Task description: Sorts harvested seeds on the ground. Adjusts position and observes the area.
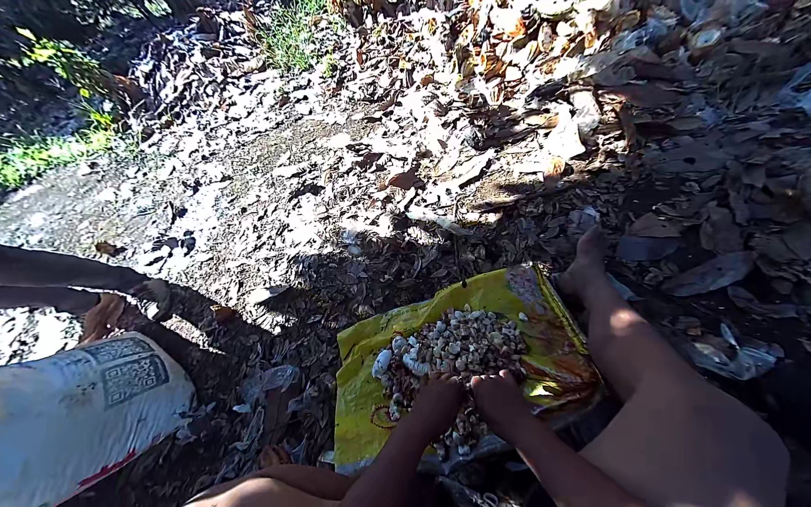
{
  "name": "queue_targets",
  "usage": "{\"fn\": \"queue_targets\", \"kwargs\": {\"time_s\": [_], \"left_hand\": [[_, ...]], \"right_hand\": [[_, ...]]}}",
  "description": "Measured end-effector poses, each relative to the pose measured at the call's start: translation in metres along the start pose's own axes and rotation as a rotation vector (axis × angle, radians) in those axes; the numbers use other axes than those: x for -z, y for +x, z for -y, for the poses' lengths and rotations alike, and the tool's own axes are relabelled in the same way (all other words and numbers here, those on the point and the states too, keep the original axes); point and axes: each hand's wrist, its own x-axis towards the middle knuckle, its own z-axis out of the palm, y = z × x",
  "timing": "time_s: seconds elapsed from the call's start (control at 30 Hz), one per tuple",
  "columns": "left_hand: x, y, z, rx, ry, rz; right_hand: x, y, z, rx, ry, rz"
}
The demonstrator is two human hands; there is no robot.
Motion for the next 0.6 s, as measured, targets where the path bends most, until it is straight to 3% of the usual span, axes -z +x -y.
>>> {"fn": "queue_targets", "kwargs": {"time_s": [0.17, 0.33, 0.43, 0.53, 0.6], "left_hand": [[0.003, -0.003, 0.008, 0.007, -0.031, 0.014], [-0.004, -0.009, 0.040, 0.081, -0.069, 0.098], [-0.004, -0.008, 0.053, 0.088, -0.236, 0.006], [0.010, -0.009, 0.038, 0.037, -0.407, -0.178], [0.015, -0.009, 0.026, -0.036, -0.459, -0.215]], "right_hand": [[0.007, 0.000, -0.006, -0.093, 0.076, 0.049], [0.013, 0.007, -0.027, -0.207, 0.186, 0.052], [0.013, 0.008, -0.033, -0.211, 0.290, 0.083], [0.008, 0.012, -0.029, -0.154, 0.337, 0.131], [0.009, 0.010, -0.024, -0.102, 0.353, 0.158]]}}
